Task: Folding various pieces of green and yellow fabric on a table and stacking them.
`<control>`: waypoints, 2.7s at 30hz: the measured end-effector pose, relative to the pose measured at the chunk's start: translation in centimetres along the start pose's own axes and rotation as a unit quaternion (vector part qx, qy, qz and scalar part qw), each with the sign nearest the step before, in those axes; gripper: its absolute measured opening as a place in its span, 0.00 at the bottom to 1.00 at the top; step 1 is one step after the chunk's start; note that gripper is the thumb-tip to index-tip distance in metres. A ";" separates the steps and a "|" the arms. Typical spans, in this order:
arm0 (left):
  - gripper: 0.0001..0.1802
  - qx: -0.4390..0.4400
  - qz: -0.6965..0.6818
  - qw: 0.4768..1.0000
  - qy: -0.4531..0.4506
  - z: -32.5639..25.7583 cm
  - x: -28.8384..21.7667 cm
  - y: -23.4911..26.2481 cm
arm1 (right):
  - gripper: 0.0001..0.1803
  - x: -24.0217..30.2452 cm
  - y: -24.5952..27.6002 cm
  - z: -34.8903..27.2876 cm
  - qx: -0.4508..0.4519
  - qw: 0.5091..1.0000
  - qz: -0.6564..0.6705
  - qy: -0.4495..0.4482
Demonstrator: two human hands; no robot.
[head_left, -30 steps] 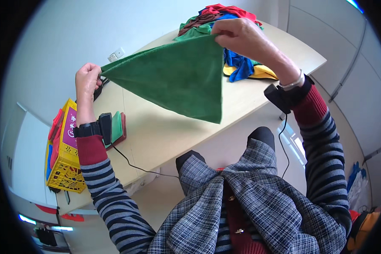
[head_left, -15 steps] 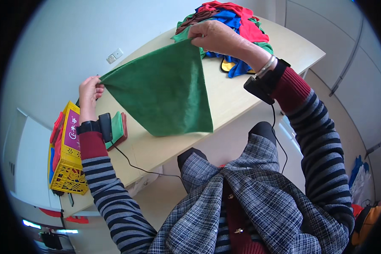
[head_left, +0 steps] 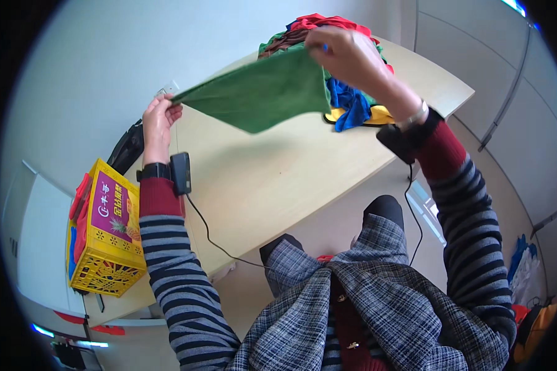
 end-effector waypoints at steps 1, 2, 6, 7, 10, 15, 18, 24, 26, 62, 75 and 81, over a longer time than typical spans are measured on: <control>0.09 0.024 -0.003 1.000 0.003 -0.6 1.5 0.7 | 0.05 0.7 -0.2 -1.8 -0.005 0.999 0.019 0.042; 0.09 0.045 -0.004 0.999 0.008 -1.5 3.3 1.5 | 0.05 1.6 -0.9 -3.9 -0.008 0.996 0.042 0.083; 0.09 0.065 0.068 0.985 0.142 -8.9 14.7 5.7 | 0.04 4.2 -7.9 -16.4 0.192 0.978 0.025 0.072; 0.10 0.082 0.112 0.975 0.175 -10.6 17.4 6.8 | 0.04 4.6 -9.7 -19.1 0.239 0.969 0.037 0.058; 0.10 0.096 0.189 0.937 0.276 -15.9 23.3 12.8 | 0.05 7.4 -14.1 -24.6 0.315 0.944 0.084 0.039; 0.10 0.033 0.131 0.938 0.319 -18.7 25.2 15.3 | 0.03 10.6 -15.5 -26.6 0.380 0.912 0.155 0.017; 0.10 0.023 0.153 0.942 0.299 -17.9 24.2 17.3 | 0.04 12.4 -16.4 -26.6 0.391 0.898 0.199 0.028; 0.10 -0.014 0.091 0.954 0.285 -17.6 23.9 16.2 | 0.05 15.8 -17.7 -26.2 0.393 0.881 0.262 0.026; 0.10 -0.028 0.085 0.954 0.285 -17.8 23.9 16.4 | 0.06 16.8 -18.2 -26.3 0.399 0.867 0.297 0.006; 0.40 0.377 0.508 0.775 -0.003 -27.1 15.3 1.9 | 0.37 3.0 -14.4 -21.1 0.744 0.633 -0.199 -0.073; 0.41 0.222 0.596 0.771 0.027 -18.5 23.2 1.1 | 0.38 7.4 -35.8 -18.5 0.437 0.899 -0.005 -0.022; 0.41 0.177 0.622 0.758 0.078 -18.5 23.6 2.9 | 0.37 1.1 -36.3 -17.3 0.411 0.907 -0.070 -0.054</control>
Point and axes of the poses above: each hand's wrist, its own z-axis towards the middle knuckle, its own y-axis out of the back of the hand, x = y × z, the point moved 4 cm from there along z, towards the middle knuckle, and after that the axes turned 10 degrees about -y, right-handed, at the moved point
